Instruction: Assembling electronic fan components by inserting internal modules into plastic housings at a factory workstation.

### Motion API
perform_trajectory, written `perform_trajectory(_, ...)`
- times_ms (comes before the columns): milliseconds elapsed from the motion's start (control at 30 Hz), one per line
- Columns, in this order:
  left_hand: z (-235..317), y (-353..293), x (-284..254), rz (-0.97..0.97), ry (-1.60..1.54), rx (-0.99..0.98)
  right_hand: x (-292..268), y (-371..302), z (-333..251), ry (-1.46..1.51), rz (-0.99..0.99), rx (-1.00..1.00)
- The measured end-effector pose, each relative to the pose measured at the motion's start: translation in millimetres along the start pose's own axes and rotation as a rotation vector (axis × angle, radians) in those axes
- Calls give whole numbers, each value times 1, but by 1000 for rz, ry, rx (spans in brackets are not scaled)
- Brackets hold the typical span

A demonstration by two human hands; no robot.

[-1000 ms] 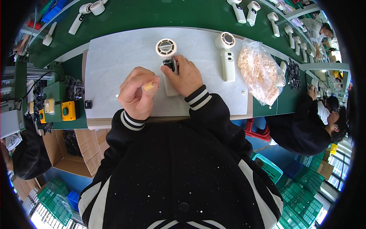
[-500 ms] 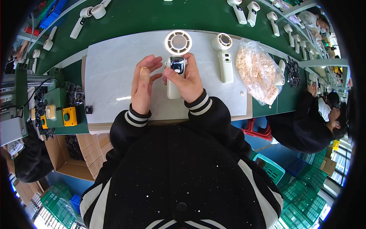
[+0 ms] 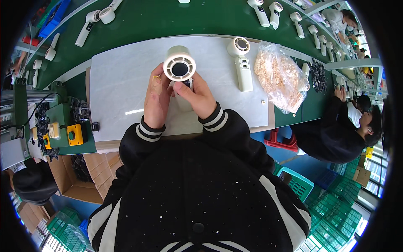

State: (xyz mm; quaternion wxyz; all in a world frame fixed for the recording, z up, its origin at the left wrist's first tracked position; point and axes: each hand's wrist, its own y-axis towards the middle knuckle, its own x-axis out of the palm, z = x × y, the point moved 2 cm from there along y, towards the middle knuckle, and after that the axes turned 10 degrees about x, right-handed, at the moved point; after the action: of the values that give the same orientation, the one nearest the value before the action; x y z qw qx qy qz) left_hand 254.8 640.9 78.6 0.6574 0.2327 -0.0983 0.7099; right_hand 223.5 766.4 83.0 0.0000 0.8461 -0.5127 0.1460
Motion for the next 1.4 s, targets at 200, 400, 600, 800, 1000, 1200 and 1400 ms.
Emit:
perform_trajectory(200,2,-4,4,-18,12,-72,6,-8,-7,110,94,-28)
perform_trajectory(400,-4,1,6,80,-50,-56,0,3,2,86,48,37)
perform_trajectory(600,-5,12,12,96,4,-42,0,11,1,386,18,118)
perform_trajectory(800,-34,20,-5,4,317,48,-14,35,-4,-500,323,-147)
perform_trajectory(1000,-41,93,-13,82,441,117,-51,30,-29,-864,421,-304)
perform_trajectory(1200,-61,238,-34,186,1198,175,-144,-23,-51,-560,629,-305)
perform_trajectory(1400,-79,297,-74,190,1621,206,-236,-91,-65,-664,1008,-293)
